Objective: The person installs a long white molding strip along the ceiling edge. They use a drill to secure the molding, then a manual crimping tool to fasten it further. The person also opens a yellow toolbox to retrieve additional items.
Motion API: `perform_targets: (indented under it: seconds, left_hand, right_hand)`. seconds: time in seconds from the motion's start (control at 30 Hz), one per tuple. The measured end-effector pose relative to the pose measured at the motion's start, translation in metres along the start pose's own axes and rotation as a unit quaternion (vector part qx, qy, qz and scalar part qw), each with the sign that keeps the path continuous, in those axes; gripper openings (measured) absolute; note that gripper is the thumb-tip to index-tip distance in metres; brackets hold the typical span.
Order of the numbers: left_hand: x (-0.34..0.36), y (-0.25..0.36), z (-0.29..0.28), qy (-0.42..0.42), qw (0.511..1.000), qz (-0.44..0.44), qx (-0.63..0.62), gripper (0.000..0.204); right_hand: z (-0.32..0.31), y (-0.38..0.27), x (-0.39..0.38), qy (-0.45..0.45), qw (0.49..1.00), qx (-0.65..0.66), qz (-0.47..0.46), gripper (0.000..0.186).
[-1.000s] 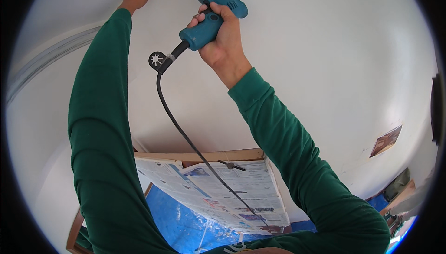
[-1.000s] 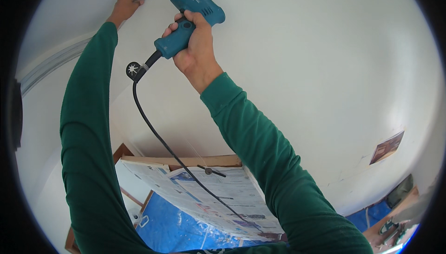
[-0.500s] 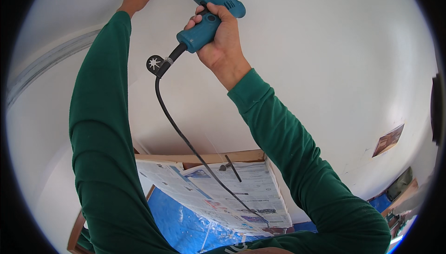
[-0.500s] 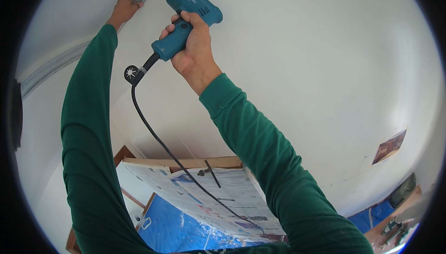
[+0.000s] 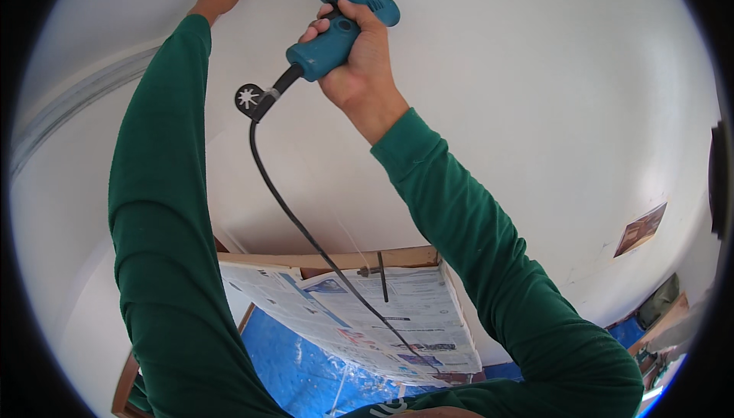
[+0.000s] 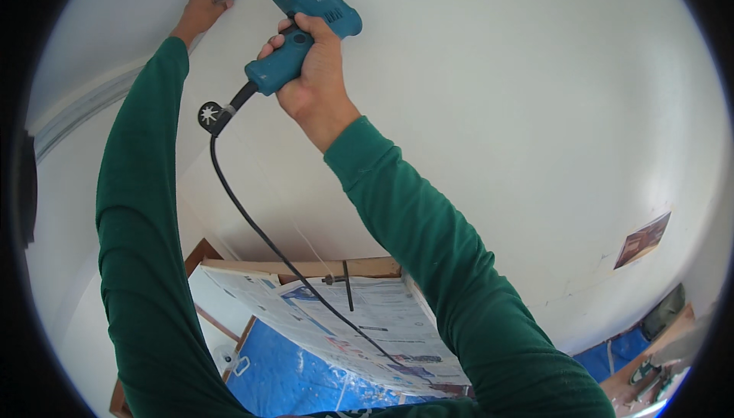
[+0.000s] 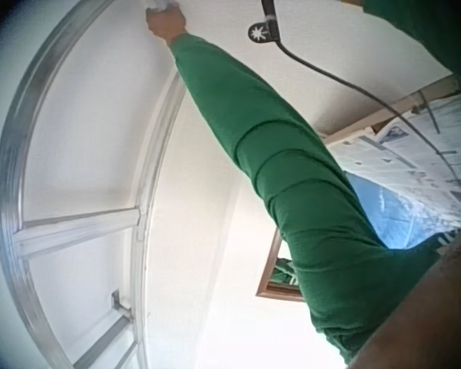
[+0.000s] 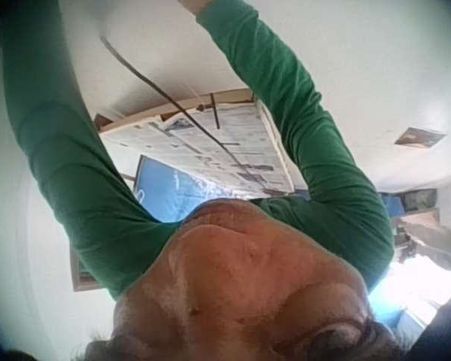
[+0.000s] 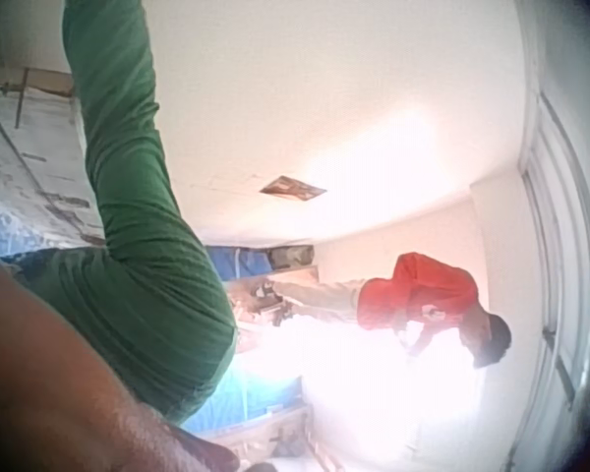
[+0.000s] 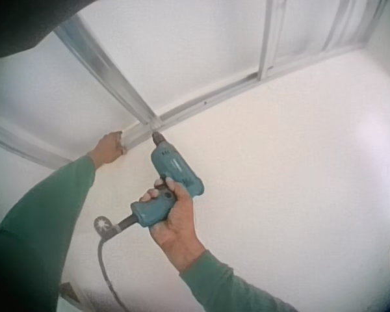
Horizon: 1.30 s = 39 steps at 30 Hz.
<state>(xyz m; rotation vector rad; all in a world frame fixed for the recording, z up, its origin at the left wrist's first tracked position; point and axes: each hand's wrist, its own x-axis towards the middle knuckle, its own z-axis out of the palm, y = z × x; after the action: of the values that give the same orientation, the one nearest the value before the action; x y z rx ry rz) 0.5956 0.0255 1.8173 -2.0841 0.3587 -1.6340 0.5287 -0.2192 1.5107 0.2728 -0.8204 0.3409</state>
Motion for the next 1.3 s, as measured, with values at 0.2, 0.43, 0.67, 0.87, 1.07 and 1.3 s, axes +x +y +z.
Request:
perform_targets:
  seconds: [0.2, 0.43, 0.67, 0.87, 1.07, 1.3]
  left_hand:
    - [0.001, 0.009, 0.004, -0.001, 0.999, 0.018, -0.027, 0.069]
    - [0.001, 0.023, 0.002, -0.019, 0.999, 0.016, -0.035, 0.066]
    - [0.004, 0.028, -0.002, -0.013, 0.999, 0.030, -0.015, 0.063]
    - [0.002, 0.023, -0.004, -0.013, 0.999, 0.033, -0.022, 0.068]
    - [0.004, 0.012, -0.007, -0.004, 0.998, 0.054, -0.037, 0.074]
    - [0.006, 0.007, 0.000, -0.012, 0.999, 0.031, -0.027, 0.074]
  right_hand:
    - [0.001, 0.012, 0.001, 0.038, 0.998, 0.040, -0.007, 0.017]
    - [-0.002, 0.007, 0.004, 0.046, 0.997, 0.059, 0.011, 0.021]
    - [-0.005, 0.009, 0.006, 0.039, 0.995, 0.084, 0.023, 0.024]
    - [-0.004, 0.008, 0.004, 0.035, 0.997, 0.062, 0.016, 0.023]
    - [-0.007, 0.014, 0.004, 0.031, 0.999, 0.031, 0.004, 0.022]
    - [-0.001, 0.013, 0.019, -0.019, 0.999, 0.047, 0.018, 0.022]
